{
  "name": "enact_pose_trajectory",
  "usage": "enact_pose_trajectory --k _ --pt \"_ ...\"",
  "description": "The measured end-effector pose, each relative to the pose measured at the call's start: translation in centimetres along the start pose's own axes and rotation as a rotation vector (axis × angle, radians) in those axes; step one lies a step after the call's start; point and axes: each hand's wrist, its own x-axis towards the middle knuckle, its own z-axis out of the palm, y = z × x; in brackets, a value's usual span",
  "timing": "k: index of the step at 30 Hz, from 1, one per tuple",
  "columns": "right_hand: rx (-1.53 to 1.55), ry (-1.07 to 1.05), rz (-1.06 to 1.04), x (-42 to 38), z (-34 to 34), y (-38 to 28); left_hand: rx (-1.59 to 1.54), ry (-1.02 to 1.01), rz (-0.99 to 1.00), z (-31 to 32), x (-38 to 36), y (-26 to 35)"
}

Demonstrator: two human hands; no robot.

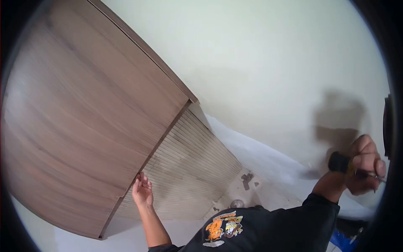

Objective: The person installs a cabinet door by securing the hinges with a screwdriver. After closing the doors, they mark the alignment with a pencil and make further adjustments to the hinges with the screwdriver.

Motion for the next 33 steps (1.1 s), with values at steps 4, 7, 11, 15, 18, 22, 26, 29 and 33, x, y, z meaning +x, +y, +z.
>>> enact_pose_trajectory --k 4,7,11,15,18,22,26,29,33 --pt "-0.120 -0.105 0.055 -0.2 0.3 -0.4 -0.072 0.017 0.071 0.8 -0.6 -0.1" --pt "-0.269 0.081 0.150 -3.8 -0.5 -0.6 -0.171 0.062 0.179 0.1 0.1 0.1" --pt "-0.414 0.176 0.179 -2.8 0.9 -0.9 -0.217 0.111 0.241 3.1 -1.3 0.9" --pt "-0.393 0.084 0.126 -0.9 2.0 -0.9 -0.235 0.090 0.251 2.7 -1.2 0.8" --pt "-0.393 -0.033 0.119 -0.7 1.2 -1.1 -0.204 0.063 0.277 2.1 -0.7 0.7" --pt "-0.311 -0.075 0.092 -1.7 -0.2 -0.3 -0.185 0.091 0.282 2.5 -0.8 0.5" --pt "-0.292 -0.125 0.111 -2.0 -1.0 -0.5 -0.153 0.091 0.293 3.0 -1.2 0.6" --pt "-0.198 -0.050 0.059 -2.3 -1.2 -0.2 -0.137 0.087 0.285 3.1 -1.5 0.3" --pt "-0.226 0.034 0.118 -1.3 1.4 -1.0 -0.042 0.057 0.192 2.8 -1.8 -0.7"
